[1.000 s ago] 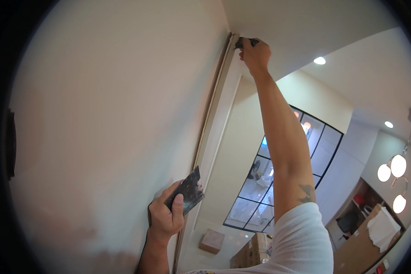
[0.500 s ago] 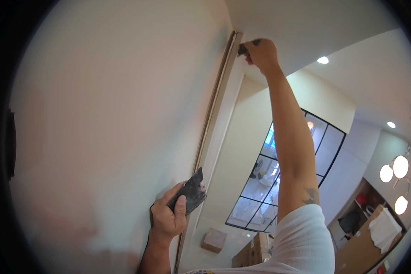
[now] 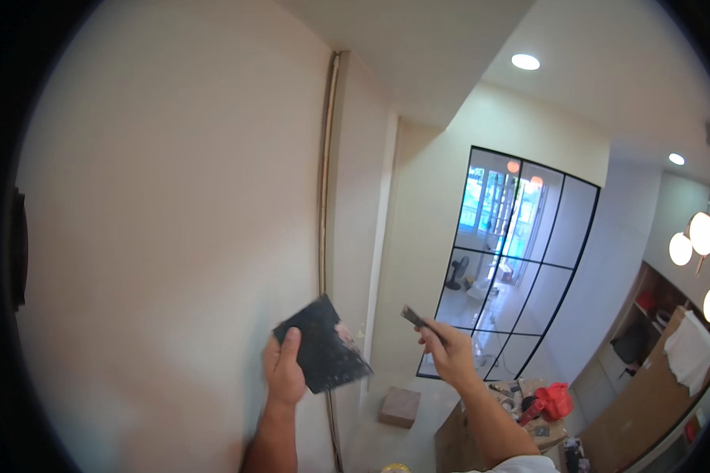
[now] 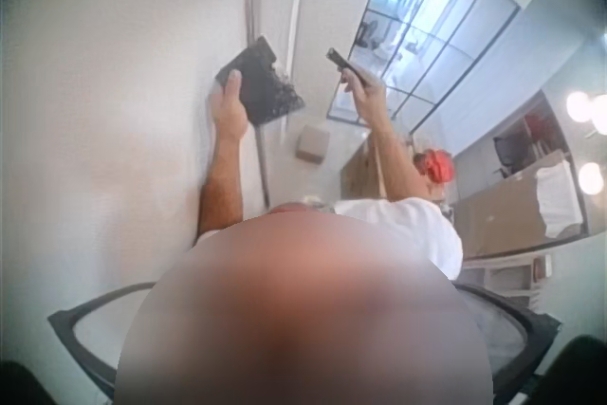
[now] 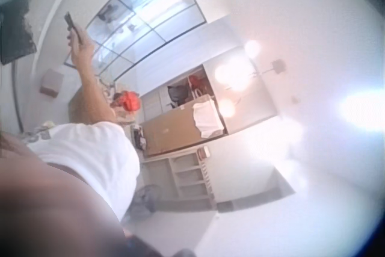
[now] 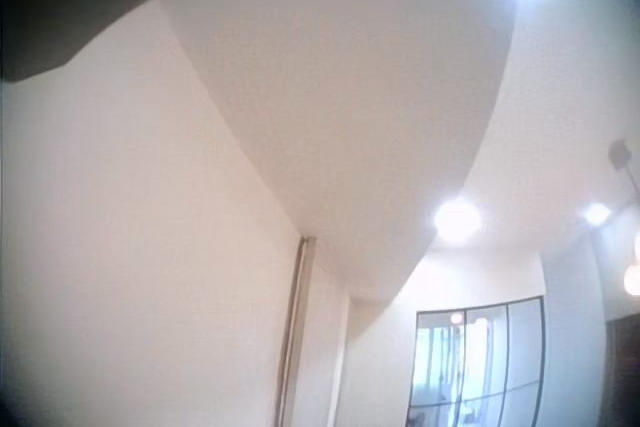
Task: The person applies wall compound to the ceiling and wall using a putty knife and a hawk. They repeatedly scoop compound from the hawk and spread it along the ceiling edge and wall corner, smoothing the surface.
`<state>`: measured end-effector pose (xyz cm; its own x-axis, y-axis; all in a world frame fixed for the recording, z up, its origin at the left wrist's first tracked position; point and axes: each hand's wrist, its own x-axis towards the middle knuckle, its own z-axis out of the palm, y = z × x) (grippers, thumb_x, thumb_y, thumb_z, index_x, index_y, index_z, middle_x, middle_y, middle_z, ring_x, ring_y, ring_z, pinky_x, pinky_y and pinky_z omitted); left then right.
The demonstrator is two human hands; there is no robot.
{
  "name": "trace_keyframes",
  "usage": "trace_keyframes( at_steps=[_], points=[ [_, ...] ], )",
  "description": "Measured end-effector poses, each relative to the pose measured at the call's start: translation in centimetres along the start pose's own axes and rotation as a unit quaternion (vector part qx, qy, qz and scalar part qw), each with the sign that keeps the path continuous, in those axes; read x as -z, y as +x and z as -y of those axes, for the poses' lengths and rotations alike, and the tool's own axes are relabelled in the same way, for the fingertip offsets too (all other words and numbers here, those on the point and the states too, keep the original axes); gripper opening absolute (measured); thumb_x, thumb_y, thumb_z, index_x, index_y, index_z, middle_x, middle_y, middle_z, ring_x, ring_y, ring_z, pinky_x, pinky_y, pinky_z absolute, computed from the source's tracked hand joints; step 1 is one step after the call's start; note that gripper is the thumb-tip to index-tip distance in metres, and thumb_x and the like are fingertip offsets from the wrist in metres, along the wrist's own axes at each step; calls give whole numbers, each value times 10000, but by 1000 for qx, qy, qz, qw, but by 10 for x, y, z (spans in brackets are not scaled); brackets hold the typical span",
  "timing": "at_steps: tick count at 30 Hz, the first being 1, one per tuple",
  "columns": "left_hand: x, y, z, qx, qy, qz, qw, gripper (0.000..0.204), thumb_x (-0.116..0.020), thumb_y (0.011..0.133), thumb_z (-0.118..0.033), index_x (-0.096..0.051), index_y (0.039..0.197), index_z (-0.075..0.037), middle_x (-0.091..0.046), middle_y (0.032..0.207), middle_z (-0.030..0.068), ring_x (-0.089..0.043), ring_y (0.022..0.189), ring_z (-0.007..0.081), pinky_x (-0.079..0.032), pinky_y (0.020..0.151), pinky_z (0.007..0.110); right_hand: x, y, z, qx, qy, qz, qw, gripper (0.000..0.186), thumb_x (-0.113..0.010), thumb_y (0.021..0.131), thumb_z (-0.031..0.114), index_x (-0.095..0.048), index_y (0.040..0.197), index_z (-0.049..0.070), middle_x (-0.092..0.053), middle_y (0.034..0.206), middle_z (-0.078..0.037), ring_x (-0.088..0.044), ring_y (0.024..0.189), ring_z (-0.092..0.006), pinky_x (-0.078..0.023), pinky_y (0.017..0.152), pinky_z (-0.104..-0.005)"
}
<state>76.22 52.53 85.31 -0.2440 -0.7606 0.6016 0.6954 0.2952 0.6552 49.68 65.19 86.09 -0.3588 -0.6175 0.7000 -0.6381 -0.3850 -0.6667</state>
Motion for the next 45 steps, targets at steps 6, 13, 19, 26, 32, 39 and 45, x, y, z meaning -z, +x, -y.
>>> trace_keyframes(
  at_steps=[6, 13, 19, 26, 32, 39, 45],
  points=[
    [-53, -52, 67, 400, -310, -59, 861, 398, -576, 1099, -261, -602, 1372, 27, -725, 1271, 151, -746, 1081, 276, -607, 998, 438, 21, -47, 4, 263, -171, 41, 949, 408, -774, 865, -19, -759, 1265, 57, -707, 861, -119, -668, 723, -271, -535, 626, -352],
    [-90, -85, 93, 370, -209, -74, 902, 326, -619, 1089, -259, -622, 1336, -46, -725, 1239, 115, -747, 1060, 232, -637, 922, 407, 51, -83, -40, 216, -194, 75, 954, 437, -776, 857, 27, -746, 1292, 63, -648, 767, -67, -639, 714, -260, -524, 605, -390],
    [-118, -93, 106, 347, -129, -57, 927, 296, -625, 1094, -292, -654, 1269, -55, -749, 1120, 66, -742, 1011, 171, -641, 861, 367, 75, -129, -108, -64, -32, 156, 985, 296, -731, 988, 188, -738, 1242, 35, -648, 700, -50, -630, 617, -202, -529, 601, -366],
    [-125, -117, 160, 295, 137, -16, 945, 305, -644, 1089, -314, -708, 1170, -27, -739, 1027, 28, -682, 952, 109, -571, 835, 291, 126, -157, -124, -392, 411, 82, 819, 403, -622, 1087, 308, -716, 886, -28, -689, 694, -31, -632, 613, -143, -505, 605, -300],
    [-118, -126, 207, 321, 209, -137, 913, 425, -653, 1064, -346, -698, 1225, 44, -735, 1134, 94, -670, 1026, 166, -541, 940, 350, 146, -205, -145, -366, 84, 272, 886, 459, -632, 1072, 407, -690, 796, 44, -676, 669, -48, -632, 649, -110, -518, 631, -340],
    [-80, -170, 229, 464, 28, -207, 861, 434, -582, 1080, -368, -630, 1373, -51, -708, 1291, 107, -701, 1143, 258, -572, 1008, 424, 188, -480, -308, -605, 39, -57, 793, 339, -659, 1036, 334, -754, 991, 12, -695, 672, -100, -643, 545, -193, -553, 594, -375],
    [-41, -202, 242, 544, 0, -218, 810, 372, -612, 1063, -337, -666, 1321, -75, -719, 1262, 50, -696, 1122, 203, -566, 978, 370, 251, -765, -143, -871, -137, -164, 442, 207, -582, 1013, 151, -718, 1084, 12, -723, 772, -152, -661, 527, -248, -557, 486, -383]
  ],
)
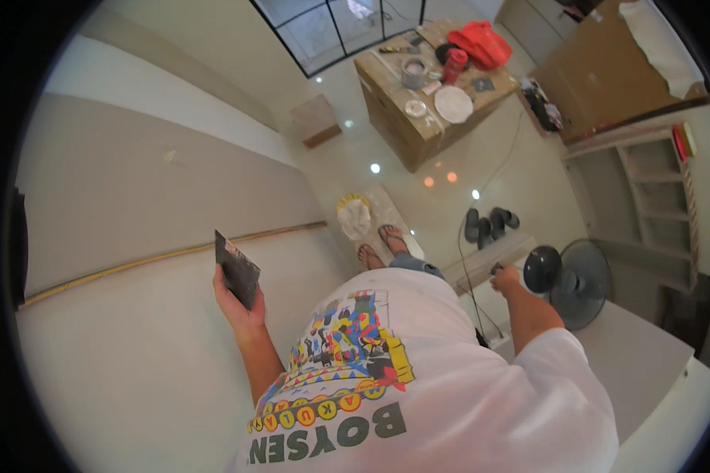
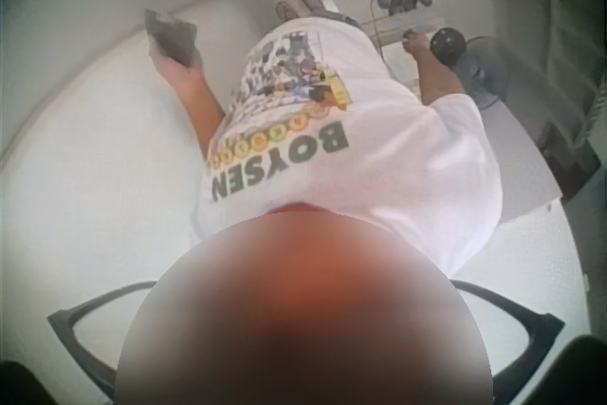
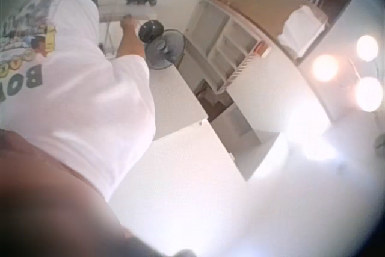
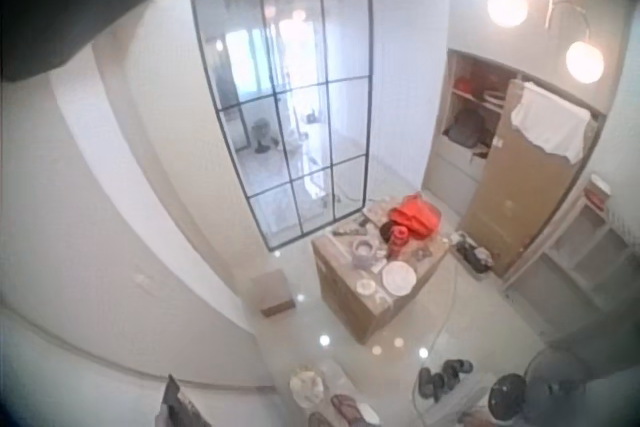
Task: The person applies wall compound to the ceiling and wall using a putty knife and a hawk. They repeatedly scoop compound from the hawk and spread it along the ceiling edge and wall corner, smoothing the surface.
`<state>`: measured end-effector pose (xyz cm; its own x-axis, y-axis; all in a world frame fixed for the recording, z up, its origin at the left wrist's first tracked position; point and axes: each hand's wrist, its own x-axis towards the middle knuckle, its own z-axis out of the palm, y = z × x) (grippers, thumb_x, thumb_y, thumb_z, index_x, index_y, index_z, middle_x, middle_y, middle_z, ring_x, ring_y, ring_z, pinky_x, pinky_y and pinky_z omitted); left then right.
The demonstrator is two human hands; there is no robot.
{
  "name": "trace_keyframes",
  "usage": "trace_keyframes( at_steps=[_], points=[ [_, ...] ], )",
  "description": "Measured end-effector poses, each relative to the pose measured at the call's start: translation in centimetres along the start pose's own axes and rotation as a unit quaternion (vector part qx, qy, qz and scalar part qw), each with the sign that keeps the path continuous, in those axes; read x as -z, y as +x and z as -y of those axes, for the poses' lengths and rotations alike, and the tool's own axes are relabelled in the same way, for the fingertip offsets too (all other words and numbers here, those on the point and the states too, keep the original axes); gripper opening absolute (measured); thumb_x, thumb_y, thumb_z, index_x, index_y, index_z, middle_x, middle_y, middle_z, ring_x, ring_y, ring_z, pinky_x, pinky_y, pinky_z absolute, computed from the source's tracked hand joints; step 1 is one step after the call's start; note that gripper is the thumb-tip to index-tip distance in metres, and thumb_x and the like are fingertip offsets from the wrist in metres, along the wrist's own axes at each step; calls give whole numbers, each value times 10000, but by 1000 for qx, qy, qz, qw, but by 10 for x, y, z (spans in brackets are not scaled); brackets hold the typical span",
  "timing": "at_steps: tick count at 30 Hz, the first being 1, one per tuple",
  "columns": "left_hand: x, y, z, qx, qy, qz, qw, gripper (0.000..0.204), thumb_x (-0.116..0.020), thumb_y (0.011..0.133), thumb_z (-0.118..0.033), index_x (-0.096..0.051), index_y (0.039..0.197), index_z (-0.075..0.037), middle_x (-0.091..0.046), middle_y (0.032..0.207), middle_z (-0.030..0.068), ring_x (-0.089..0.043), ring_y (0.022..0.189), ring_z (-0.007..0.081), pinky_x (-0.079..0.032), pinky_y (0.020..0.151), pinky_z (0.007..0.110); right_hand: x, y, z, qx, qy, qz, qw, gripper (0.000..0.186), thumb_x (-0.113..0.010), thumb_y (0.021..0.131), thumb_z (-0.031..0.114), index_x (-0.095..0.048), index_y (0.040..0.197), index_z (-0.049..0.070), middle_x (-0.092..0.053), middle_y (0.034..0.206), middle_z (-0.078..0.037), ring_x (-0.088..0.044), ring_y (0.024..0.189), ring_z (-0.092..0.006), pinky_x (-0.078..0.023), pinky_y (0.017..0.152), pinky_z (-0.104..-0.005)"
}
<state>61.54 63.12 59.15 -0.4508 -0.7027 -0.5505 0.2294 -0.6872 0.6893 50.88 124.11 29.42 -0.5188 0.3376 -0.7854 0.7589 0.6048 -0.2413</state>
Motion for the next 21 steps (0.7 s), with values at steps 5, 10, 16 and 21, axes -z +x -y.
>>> trace_keyframes(
  at_steps=[5, 10, 16, 21],
  points=[
    [-8, 21, 6, 50, 1, 82, 995, 346, -604, 1066, -338, -680, 1288, -84, -741, 1210, 41, -709, 1088, 194, -578, 948, 361, 32, -67, -79, -59, 57, -11, 997, 255, -557, 1020, 166, -696, 1181, 25, -709, 760, -127, -654, 537, -205, -554, 483, -369],
    [-50, 26, -7, 73, 41, 113, 990, 337, -600, 1070, -335, -685, 1281, -86, -743, 1205, 48, -709, 1088, 198, -577, 951, 370, -9, -106, -34, 42, 124, -9, 991, 288, -561, 1070, 263, -710, 1143, 28, -675, 761, -83, -615, 556, -161, -525, 498, -330],
    [-53, -13, -5, 95, 68, 163, 980, 358, -551, 1091, -355, -683, 1300, -95, -734, 1231, 46, -701, 1083, 187, -571, 934, 366, -33, -126, -12, 106, 206, 4, 973, 400, -637, 1056, 367, -748, 901, 15, -658, 668, -71, -604, 536, -175, -488, 504, -336],
    [-47, -13, 5, 134, 103, 143, 975, 376, -535, 1100, -365, -661, 1329, -93, -724, 1242, 53, -700, 1080, 204, -575, 920, 386, -21, -131, -18, 94, 143, 24, 985, 390, -606, 1070, 340, -752, 922, 11, -677, 698, -79, -628, 555, -152, -527, 507, -316]
  ],
)
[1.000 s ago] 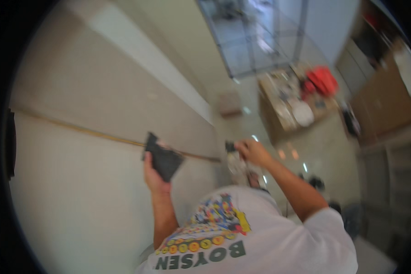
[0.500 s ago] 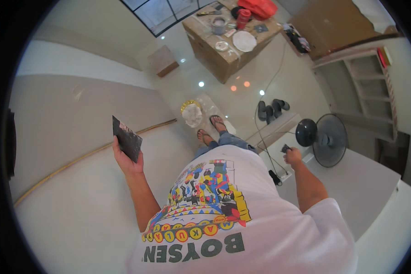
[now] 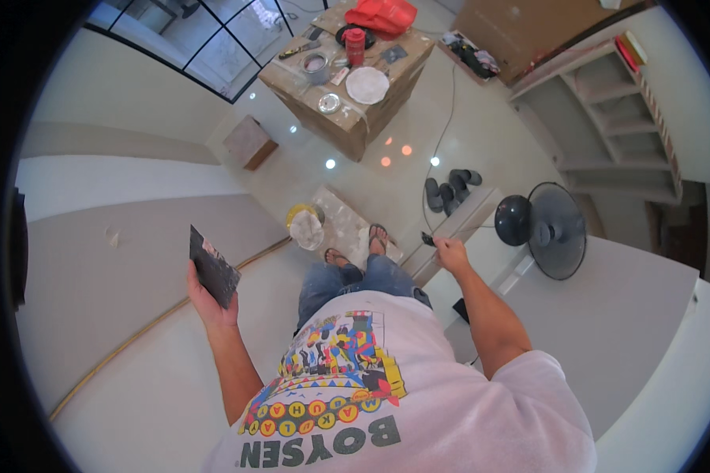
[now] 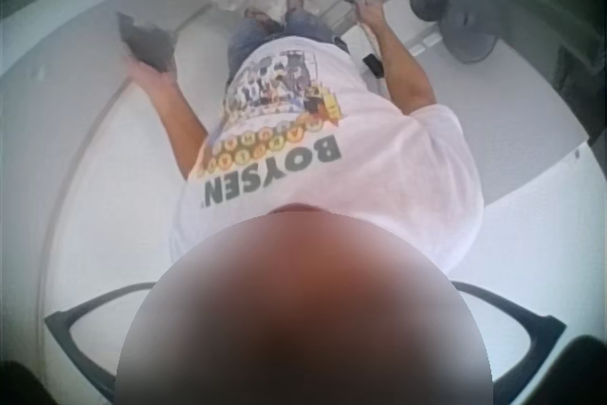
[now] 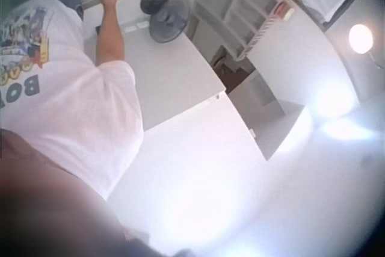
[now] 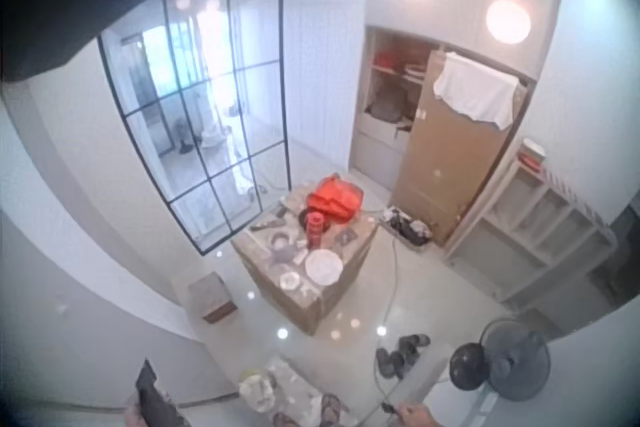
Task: The person applies wall compound to the ceiling and wall using a putty knife and a hawk. They repeatedly scoop compound from the hawk and spread it along the ceiling edge and wall corner, smoothing the surface.
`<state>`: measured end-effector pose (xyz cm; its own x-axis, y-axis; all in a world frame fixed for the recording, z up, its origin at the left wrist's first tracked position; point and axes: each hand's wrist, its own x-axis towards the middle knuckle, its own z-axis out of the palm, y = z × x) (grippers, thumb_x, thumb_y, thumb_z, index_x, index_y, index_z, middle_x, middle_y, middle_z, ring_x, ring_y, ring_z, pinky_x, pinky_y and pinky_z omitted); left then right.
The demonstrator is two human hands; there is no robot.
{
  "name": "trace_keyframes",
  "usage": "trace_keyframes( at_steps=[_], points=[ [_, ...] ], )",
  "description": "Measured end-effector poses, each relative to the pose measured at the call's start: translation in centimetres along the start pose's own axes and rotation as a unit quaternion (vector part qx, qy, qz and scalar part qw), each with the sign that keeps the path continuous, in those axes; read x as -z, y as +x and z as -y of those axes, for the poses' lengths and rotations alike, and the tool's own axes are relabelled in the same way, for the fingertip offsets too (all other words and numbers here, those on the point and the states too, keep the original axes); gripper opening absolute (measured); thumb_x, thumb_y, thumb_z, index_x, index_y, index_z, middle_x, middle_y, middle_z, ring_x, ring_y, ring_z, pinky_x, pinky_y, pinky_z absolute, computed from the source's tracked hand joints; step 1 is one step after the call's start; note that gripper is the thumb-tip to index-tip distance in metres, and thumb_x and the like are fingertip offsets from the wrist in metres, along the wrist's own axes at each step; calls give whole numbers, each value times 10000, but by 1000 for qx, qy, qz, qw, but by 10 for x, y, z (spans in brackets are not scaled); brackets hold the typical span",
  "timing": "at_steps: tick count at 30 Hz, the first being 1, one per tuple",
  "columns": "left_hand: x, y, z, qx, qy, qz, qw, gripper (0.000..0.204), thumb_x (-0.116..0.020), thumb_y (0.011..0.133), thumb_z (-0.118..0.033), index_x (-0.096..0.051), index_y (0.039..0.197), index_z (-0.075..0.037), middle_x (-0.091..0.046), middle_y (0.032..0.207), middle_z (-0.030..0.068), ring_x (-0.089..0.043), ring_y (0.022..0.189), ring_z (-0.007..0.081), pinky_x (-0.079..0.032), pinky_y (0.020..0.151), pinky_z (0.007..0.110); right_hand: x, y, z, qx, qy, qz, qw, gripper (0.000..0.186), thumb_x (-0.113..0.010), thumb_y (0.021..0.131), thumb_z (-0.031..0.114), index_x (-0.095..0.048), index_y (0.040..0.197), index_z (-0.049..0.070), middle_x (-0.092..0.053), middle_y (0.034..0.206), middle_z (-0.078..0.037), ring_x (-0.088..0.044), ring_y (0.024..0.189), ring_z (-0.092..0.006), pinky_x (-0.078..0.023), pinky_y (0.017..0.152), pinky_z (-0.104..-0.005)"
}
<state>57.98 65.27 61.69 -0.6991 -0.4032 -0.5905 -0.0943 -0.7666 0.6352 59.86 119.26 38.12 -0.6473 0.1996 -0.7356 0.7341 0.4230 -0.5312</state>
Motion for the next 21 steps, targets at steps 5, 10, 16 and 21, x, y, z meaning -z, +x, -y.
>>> trace_keyframes(
  at_steps=[5, 10, 16, 21],
  points=[
    [12, -10, 20, 36, -16, 10, 999, 396, -530, 1103, -392, -646, 1335, -93, -723, 1222, 80, -709, 1069, 236, -585, 939, 423, 39, -12, -44, -82, -21, 4, 996, 336, -582, 1069, 275, -753, 1071, -14, -733, 783, -125, -683, 604, -191, -580, 546, -329],
    [17, -5, 35, 64, -65, 2, 996, 381, -509, 1114, -365, -654, 1344, -98, -729, 1235, 66, -709, 1086, 219, -583, 948, 404, 56, -36, -34, -142, 129, -13, 981, 230, -612, 1026, 141, -745, 1114, -26, -766, 894, -176, -741, 699, -267, -623, 627, -403],
    [12, 6, 43, 57, -101, 24, 993, 430, -525, 1108, -406, -625, 1376, -84, -715, 1270, 77, -701, 1131, 245, -575, 998, 422, 37, -38, 46, -3, -32, 86, 996, 228, -660, 998, 190, -779, 1031, -2, -786, 934, -183, -777, 864, -301, -616, 761, -417],
    [13, 16, 36, 47, -48, 24, 997, 443, -532, 1104, -422, -631, 1374, -85, -713, 1276, 71, -695, 1145, 241, -569, 1012, 419, -5, -32, 65, 146, -355, 44, 922, 355, -635, 978, 339, -792, 915, 26, -735, 883, -253, -723, 861, -438, -571, 831, -502]
  ],
)
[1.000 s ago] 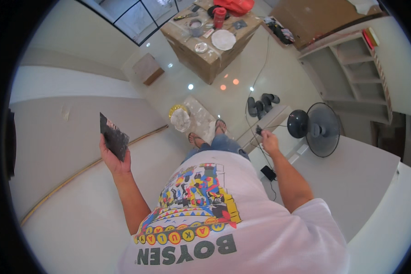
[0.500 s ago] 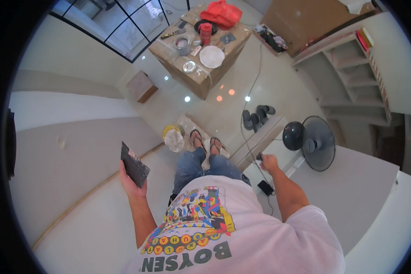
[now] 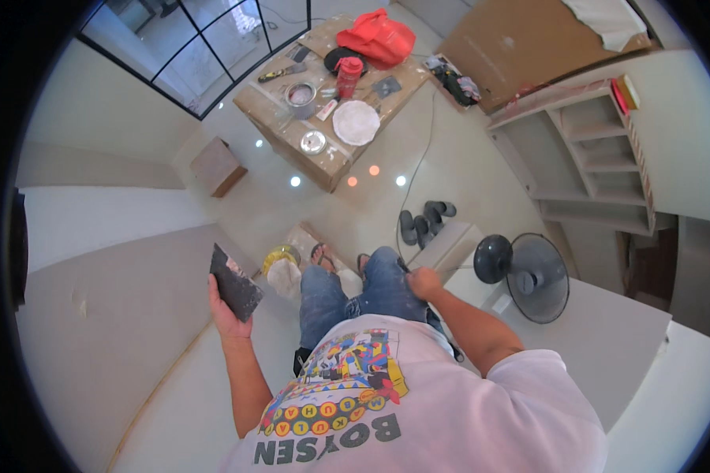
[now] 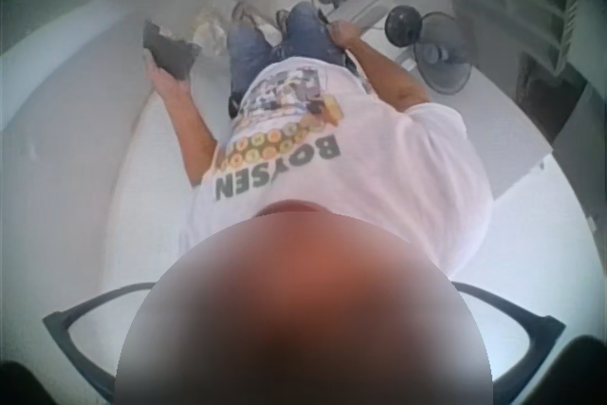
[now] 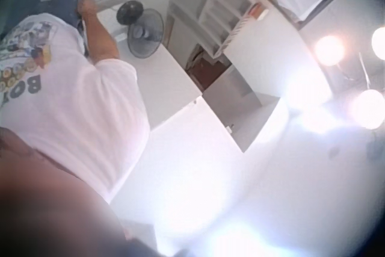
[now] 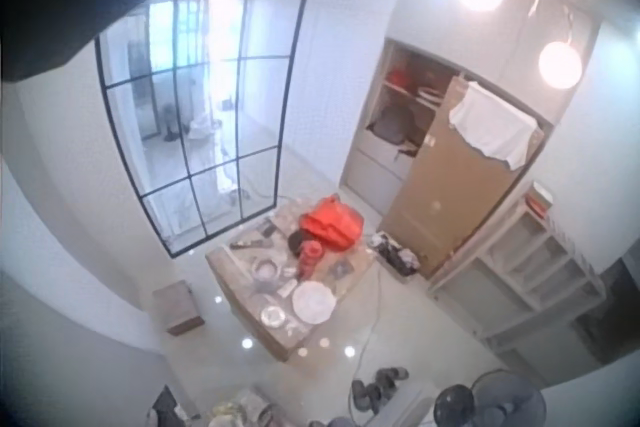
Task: The person applies wall compound to the ceiling and wall using a putty knife and a hawk. They repeatedly scoop compound from the hawk and spread it along the ceiling edge and wall corner, smoothing the surface.
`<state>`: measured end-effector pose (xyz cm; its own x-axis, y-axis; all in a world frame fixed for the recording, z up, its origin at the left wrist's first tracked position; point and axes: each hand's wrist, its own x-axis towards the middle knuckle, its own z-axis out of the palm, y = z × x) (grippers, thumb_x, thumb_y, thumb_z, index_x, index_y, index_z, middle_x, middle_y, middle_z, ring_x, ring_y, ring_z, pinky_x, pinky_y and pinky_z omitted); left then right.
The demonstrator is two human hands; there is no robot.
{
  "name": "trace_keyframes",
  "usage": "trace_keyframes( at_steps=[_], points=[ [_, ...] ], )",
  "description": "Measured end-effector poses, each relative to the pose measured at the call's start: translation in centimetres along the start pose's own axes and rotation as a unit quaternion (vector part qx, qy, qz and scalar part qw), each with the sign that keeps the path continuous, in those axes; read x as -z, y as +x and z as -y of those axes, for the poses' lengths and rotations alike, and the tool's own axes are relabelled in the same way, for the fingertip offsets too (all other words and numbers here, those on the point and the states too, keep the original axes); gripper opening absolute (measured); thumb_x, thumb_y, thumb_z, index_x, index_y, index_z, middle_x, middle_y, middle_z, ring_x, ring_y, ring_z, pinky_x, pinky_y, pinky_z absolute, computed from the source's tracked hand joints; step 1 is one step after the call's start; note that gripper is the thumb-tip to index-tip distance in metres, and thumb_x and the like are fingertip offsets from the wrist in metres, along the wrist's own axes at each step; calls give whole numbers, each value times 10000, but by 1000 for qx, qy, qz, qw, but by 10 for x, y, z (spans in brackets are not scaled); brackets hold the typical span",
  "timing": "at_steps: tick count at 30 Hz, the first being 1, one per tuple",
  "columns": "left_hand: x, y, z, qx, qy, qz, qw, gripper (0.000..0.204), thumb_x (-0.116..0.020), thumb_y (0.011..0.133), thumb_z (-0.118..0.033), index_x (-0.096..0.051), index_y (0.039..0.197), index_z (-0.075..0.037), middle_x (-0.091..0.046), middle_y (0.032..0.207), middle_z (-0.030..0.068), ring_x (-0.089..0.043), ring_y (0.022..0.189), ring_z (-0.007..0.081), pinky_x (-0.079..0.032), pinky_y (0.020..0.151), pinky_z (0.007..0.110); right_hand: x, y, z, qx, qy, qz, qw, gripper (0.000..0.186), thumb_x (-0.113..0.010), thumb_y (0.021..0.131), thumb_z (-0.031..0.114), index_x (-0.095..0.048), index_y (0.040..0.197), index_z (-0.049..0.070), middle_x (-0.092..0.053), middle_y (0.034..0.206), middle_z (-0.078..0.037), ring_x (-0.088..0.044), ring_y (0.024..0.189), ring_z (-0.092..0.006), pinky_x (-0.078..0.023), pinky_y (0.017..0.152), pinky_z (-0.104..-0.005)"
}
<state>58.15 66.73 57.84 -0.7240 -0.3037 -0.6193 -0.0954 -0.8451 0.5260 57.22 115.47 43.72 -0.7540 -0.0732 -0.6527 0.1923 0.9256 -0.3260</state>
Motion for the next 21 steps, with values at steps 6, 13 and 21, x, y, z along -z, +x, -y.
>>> trace_keyframes(
  at_steps=[6, 13, 21],
  points=[
    [12, 35, -64, -118, 96, 13, 988, 468, -515, 1102, -467, -647, 1349, -92, -725, 1149, 49, -709, 993, 213, -593, 870, 395, 51, -11, -16, 89, -61, 209, 972, 392, -610, 1002, 378, -796, 958, 35, -748, 922, -240, -725, 856, -399, -574, 818, -489],
    [13, 75, -121, -368, 250, -85, 892, 544, -546, 1096, -471, -583, 1478, -86, -701, 1302, 82, -704, 1151, 206, -581, 1005, 377, 187, 252, -90, 149, 97, 46, 983, 263, -533, 1095, 212, -684, 1138, 1, -765, 901, -111, -726, 724, -166, -593, 626, -335],
    [-67, 326, 282, -157, 50, 139, 976, 469, -549, 1106, -412, -610, 1442, -91, -706, 1327, 74, -688, 1184, 234, -549, 1056, 437, -22, 419, -187, -9, 542, -56, 839, 402, -461, 1133, 423, -598, 927, 105, -588, 696, -39, -572, 614, -168, -456, 573, -339]
  ],
)
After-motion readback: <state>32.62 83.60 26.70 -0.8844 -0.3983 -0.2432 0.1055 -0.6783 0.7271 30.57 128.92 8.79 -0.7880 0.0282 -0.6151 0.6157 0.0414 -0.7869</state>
